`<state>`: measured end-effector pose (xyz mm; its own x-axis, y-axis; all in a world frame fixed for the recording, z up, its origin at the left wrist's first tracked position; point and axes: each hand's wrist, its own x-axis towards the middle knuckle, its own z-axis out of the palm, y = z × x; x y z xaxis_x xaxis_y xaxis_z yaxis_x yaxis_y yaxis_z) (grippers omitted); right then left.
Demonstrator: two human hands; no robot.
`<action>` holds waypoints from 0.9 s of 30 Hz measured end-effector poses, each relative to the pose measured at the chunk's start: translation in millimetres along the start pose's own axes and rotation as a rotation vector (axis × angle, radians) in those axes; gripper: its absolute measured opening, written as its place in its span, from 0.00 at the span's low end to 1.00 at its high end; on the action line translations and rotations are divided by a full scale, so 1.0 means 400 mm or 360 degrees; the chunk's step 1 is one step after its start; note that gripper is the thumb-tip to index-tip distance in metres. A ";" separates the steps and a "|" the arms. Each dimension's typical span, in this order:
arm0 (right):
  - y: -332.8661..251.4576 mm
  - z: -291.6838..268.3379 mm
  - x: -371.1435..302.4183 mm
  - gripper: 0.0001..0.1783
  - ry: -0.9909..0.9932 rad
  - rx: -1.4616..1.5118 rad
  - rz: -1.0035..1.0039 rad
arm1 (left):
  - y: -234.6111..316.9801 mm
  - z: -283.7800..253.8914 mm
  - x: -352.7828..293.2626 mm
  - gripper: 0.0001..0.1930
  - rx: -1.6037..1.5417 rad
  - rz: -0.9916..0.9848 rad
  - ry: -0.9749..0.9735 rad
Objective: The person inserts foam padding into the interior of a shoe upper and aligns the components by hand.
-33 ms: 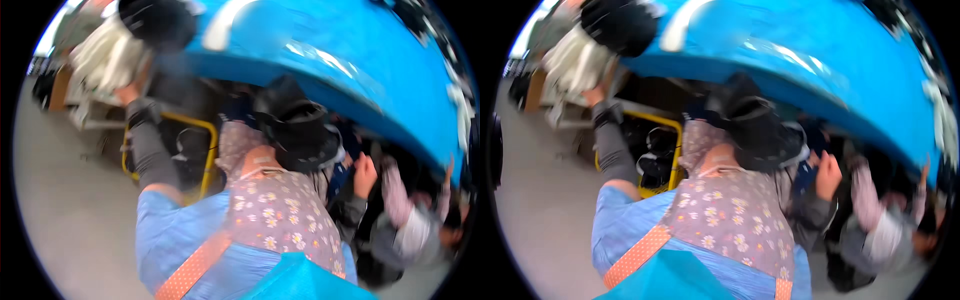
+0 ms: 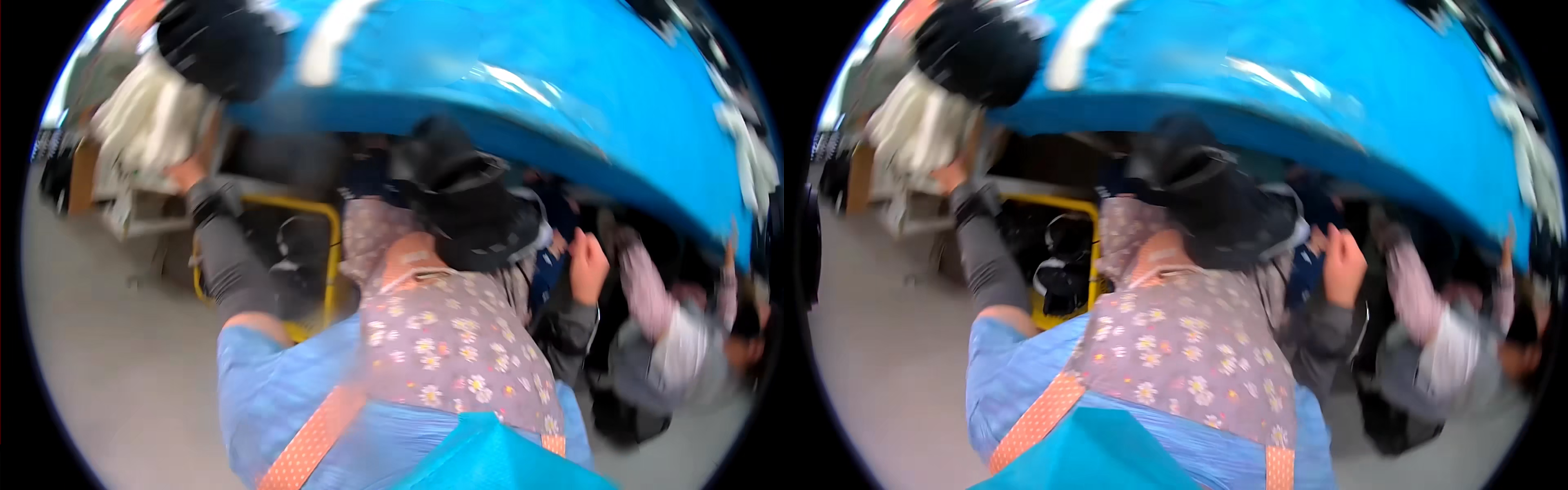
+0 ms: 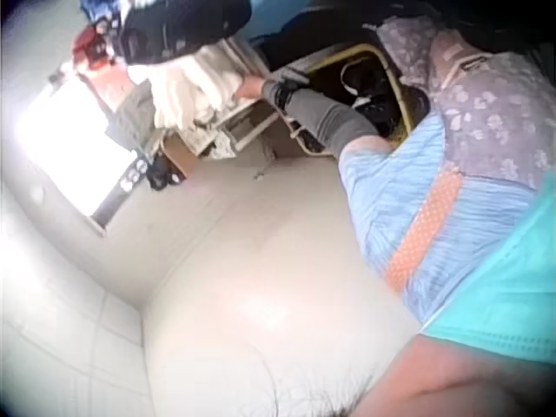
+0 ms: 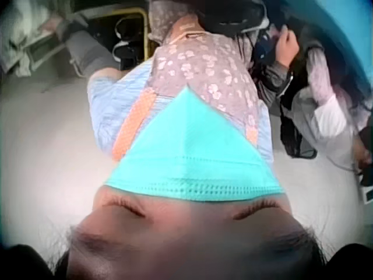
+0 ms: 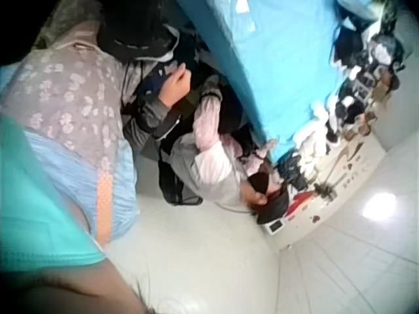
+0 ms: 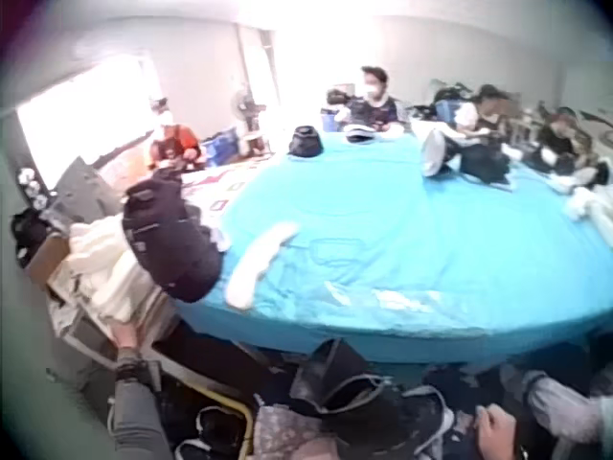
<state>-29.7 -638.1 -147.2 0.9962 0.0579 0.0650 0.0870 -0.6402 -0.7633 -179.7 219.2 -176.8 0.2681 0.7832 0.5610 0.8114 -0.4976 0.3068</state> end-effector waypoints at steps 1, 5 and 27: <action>0.029 0.009 0.010 0.18 0.0011 0.0192 0.0038 | -0.058 -0.115 0.179 0.35 0.0990 0.0859 0.0171; 0.018 0.000 -0.001 0.18 0.0115 -0.0193 0.0071 | 0.020 -0.014 0.056 0.52 -0.0201 -0.0269 -0.0061; 0.025 -0.080 -0.045 0.04 0.0271 0.0704 0.0192 | 0.618 -0.630 -0.444 0.13 -0.1137 0.0227 -0.0923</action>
<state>-46.6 -670.1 -135.4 0.9886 -0.1462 0.0352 -0.0018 -0.2455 -0.9694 -157.8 -136.8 -7.1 0.7144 0.6652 0.2171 0.2902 -0.5641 0.7730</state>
